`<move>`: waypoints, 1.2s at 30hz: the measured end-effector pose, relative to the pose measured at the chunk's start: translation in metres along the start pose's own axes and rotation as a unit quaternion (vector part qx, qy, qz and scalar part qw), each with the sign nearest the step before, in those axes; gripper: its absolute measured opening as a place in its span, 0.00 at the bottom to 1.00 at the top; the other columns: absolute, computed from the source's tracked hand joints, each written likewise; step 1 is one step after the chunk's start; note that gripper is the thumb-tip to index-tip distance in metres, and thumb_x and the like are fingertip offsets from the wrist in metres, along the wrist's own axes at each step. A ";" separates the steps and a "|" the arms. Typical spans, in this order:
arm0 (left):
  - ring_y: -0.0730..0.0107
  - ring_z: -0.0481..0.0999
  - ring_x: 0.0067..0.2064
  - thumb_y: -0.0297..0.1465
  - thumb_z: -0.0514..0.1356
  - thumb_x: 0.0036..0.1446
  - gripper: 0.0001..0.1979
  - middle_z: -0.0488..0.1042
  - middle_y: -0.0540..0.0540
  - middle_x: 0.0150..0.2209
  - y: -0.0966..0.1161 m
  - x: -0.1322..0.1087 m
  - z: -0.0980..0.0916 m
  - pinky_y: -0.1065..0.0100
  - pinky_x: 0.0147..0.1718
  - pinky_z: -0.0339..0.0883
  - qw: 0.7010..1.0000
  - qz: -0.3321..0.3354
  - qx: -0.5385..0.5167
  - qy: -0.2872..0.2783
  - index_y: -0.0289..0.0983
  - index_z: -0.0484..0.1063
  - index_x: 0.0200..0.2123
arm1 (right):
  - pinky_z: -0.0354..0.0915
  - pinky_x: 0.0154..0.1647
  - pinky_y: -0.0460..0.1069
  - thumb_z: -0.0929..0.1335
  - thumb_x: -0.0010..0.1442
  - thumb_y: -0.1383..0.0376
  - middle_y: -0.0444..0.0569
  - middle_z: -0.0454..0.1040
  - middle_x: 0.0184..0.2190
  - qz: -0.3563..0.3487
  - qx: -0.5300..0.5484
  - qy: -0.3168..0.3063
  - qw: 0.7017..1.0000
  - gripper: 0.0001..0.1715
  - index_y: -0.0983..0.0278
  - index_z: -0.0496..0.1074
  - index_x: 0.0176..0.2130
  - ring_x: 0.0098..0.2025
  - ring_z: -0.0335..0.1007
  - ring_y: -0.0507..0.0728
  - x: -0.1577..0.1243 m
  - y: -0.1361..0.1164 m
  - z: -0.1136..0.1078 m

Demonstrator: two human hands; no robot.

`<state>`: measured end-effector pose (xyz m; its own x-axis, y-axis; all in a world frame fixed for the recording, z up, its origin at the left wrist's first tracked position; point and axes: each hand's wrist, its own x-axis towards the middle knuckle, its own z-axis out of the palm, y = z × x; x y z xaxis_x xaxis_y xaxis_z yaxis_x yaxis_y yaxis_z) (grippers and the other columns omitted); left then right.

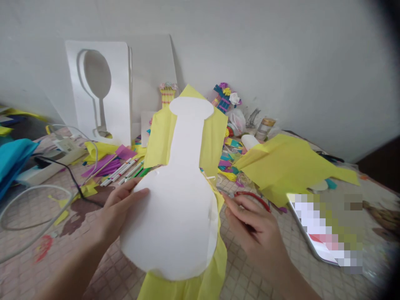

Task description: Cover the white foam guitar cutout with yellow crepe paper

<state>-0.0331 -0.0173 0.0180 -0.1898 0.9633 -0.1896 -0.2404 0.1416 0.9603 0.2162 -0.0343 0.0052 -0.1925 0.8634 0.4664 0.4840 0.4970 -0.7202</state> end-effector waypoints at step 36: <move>0.68 0.76 0.22 0.29 0.67 0.38 0.19 0.79 0.51 0.27 -0.006 0.010 -0.011 0.72 0.19 0.70 0.999 0.009 -0.040 0.000 0.41 0.73 0.39 | 0.64 0.28 0.43 0.64 0.53 0.80 0.49 0.69 0.33 -0.174 -0.124 0.101 0.972 0.28 0.64 0.66 0.52 0.32 0.68 0.49 -0.006 0.006 0.012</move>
<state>-0.0444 -0.0114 0.0085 -0.1948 0.9654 -0.1732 -0.3127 0.1062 0.9439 0.2095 -0.0354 -0.0082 -0.2218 0.5993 0.7691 0.6151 0.6980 -0.3665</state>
